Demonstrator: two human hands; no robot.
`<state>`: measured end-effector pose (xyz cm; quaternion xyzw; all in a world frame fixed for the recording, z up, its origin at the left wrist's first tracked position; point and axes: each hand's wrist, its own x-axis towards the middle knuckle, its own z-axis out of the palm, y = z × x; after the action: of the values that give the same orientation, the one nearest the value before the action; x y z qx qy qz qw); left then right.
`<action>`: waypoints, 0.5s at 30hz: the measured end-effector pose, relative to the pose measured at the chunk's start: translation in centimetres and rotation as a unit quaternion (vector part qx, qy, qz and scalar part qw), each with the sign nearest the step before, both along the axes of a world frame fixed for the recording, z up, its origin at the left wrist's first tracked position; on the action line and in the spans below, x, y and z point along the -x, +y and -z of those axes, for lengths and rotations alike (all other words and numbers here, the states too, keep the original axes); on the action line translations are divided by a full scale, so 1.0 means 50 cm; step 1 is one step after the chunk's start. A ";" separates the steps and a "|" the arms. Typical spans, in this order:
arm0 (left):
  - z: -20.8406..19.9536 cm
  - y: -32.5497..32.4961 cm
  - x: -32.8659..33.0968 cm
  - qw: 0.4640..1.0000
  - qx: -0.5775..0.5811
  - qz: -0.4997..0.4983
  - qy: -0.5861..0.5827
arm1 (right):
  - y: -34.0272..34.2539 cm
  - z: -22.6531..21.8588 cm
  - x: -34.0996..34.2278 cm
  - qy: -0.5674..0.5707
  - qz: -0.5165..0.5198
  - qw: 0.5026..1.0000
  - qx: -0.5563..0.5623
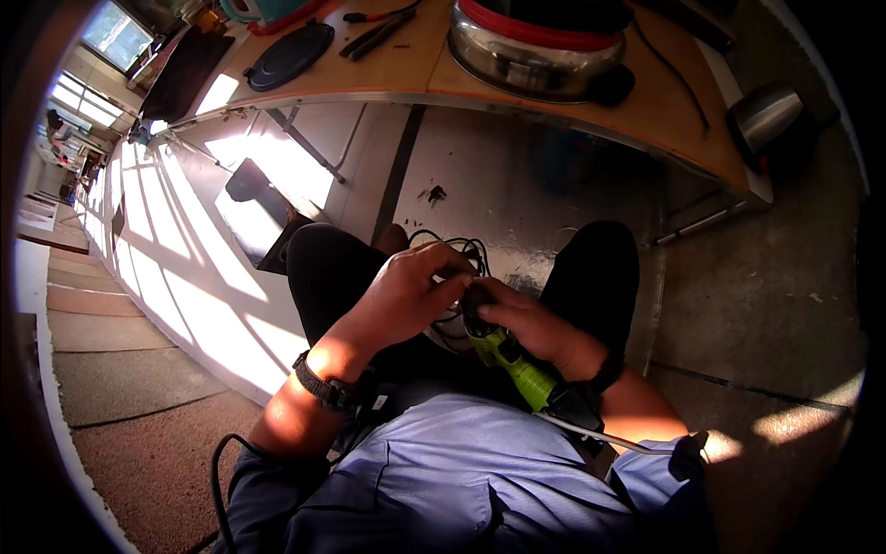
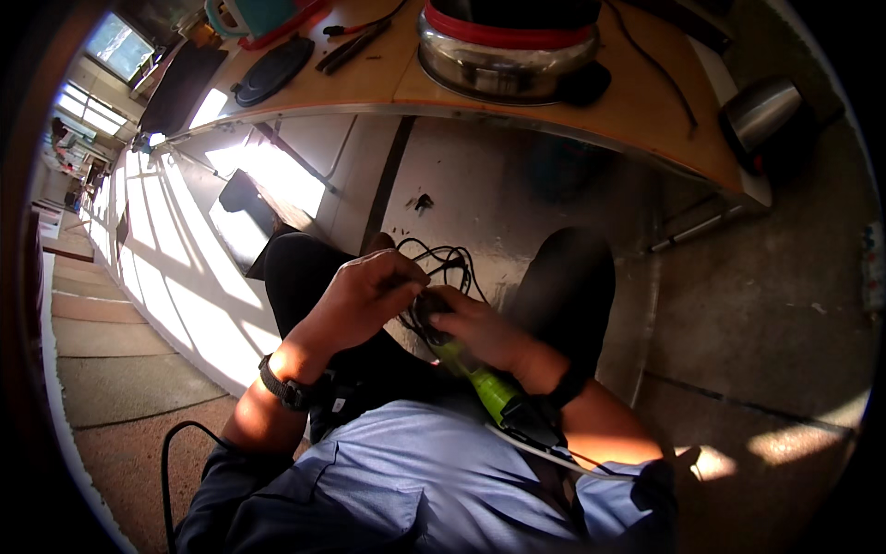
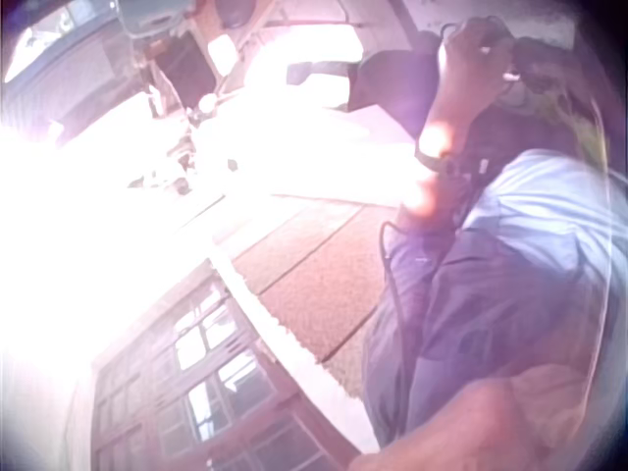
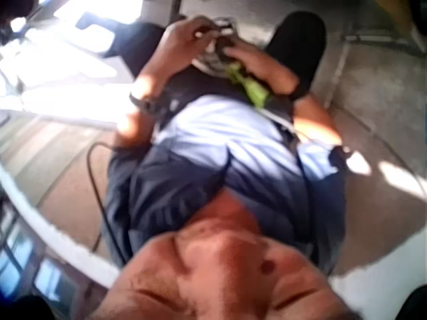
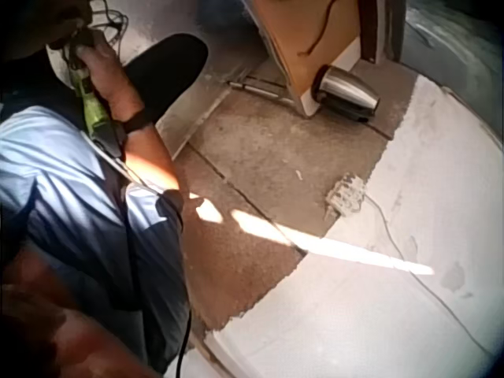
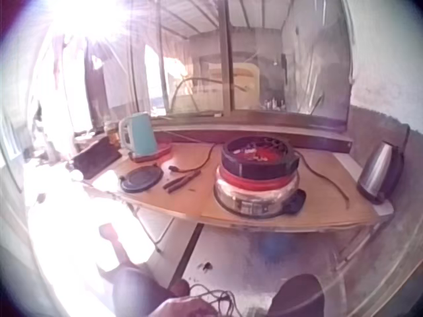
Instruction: The person uses a power drill and pliers to disassemble and repair the internal wiring and base components of a stainless steel electric kettle.
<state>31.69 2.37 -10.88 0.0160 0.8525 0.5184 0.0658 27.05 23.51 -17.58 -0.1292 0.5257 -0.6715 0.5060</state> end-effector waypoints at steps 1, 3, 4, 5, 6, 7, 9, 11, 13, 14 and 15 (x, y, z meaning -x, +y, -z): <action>-0.003 0.000 0.000 1.000 -0.004 -0.003 -0.011 | 0.000 -0.003 0.000 -0.010 0.001 1.000 0.010; -0.010 0.001 -0.001 0.999 -0.013 -0.007 -0.032 | 0.002 0.013 0.002 0.066 -0.005 0.998 0.004; -0.008 0.001 0.000 0.999 -0.016 -0.003 -0.029 | 0.003 0.017 0.003 0.104 -0.008 0.995 0.000; -0.005 0.000 0.001 1.000 -0.019 0.001 -0.025 | 0.003 0.017 0.003 0.119 -0.009 0.993 -0.009; -0.002 -0.001 0.001 1.000 -0.022 0.005 -0.021 | 0.002 0.017 0.004 0.133 -0.010 0.991 -0.016; -0.002 -0.001 0.003 1.000 -0.012 0.010 -0.016 | 0.001 0.018 0.003 0.147 -0.012 0.989 -0.024; -0.003 -0.001 0.007 1.000 0.008 0.020 -0.004 | 0.000 0.017 0.003 0.160 -0.009 0.986 -0.047; -0.005 0.001 0.011 1.000 0.016 0.014 -0.015 | 0.000 0.008 0.003 0.127 0.005 0.991 -0.050; -0.008 0.001 0.012 0.999 0.017 0.009 -0.026 | 0.001 -0.008 0.002 0.046 0.029 0.998 -0.032; -0.009 0.001 0.012 0.999 0.014 0.006 -0.031 | 0.000 -0.005 0.003 0.044 0.027 0.998 -0.022; -0.010 0.001 0.012 0.999 0.009 0.005 -0.036 | 0.000 0.001 0.005 0.042 0.026 0.999 -0.012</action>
<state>31.10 2.42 -10.39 0.0011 0.8540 0.5108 0.0990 26.80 23.49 -17.61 -0.1371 0.5580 -0.6719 0.4673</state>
